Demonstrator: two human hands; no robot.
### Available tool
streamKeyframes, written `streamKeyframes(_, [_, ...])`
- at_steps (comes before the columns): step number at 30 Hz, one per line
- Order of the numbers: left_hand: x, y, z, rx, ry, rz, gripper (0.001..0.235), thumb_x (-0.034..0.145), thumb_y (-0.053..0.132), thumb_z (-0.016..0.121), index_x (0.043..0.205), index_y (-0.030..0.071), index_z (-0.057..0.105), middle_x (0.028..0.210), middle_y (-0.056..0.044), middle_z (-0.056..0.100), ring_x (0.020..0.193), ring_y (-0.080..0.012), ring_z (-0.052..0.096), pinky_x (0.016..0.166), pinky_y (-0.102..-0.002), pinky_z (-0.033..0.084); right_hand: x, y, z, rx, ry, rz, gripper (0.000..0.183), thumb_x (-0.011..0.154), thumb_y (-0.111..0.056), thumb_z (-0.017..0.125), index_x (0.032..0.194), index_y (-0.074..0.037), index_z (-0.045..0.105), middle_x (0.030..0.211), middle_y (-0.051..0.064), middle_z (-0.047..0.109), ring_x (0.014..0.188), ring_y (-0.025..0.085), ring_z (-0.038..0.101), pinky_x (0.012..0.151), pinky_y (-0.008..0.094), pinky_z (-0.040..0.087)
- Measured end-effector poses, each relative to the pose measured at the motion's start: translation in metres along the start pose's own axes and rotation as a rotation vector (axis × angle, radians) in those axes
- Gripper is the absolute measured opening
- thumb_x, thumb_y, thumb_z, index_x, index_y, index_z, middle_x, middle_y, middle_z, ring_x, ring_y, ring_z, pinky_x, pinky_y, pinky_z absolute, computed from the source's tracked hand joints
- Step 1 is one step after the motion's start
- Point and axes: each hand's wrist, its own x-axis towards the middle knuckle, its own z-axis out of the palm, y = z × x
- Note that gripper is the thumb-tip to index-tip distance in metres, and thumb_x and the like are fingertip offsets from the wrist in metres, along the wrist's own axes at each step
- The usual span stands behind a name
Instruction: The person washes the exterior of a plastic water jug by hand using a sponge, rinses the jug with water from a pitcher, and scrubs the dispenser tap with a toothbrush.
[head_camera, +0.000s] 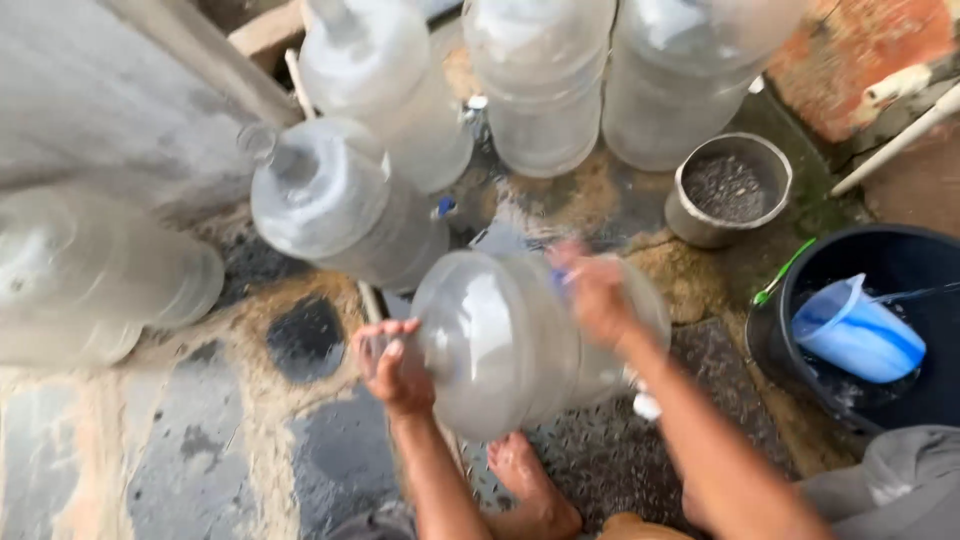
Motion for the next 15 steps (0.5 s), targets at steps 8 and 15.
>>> streamKeyframes(8, [-0.004, 0.013, -0.013, -0.073, -0.035, -0.04, 0.038, 0.08, 0.011, 0.071, 0.115, 0.01, 0.055, 0.104, -0.011, 0.063, 0.101, -0.0288, 0.063, 0.105, -0.052, 0.049, -0.017, -0.061, -0.013, -0.045, 0.122, -0.211, 0.043, 0.094, -0.016, 0.051, 0.136, -0.015, 0.06, 0.145, 0.013, 0.062, 0.141, 0.034, 0.052, 0.12, 0.045, 0.036])
streamKeyframes(15, [-0.001, 0.019, -0.001, -0.064, -0.12, -0.087, 0.042, 0.077, 0.017, 0.072, 0.115, 0.01, 0.056, 0.104, -0.009, 0.064, 0.1, -0.0273, 0.063, 0.103, -0.049, 0.051, -0.061, -0.036, 0.024, -0.026, 0.044, -0.242, 0.05, 0.097, -0.021, 0.047, 0.147, -0.018, 0.046, 0.157, 0.014, 0.042, 0.146, 0.035, 0.037, 0.118, 0.051, 0.025])
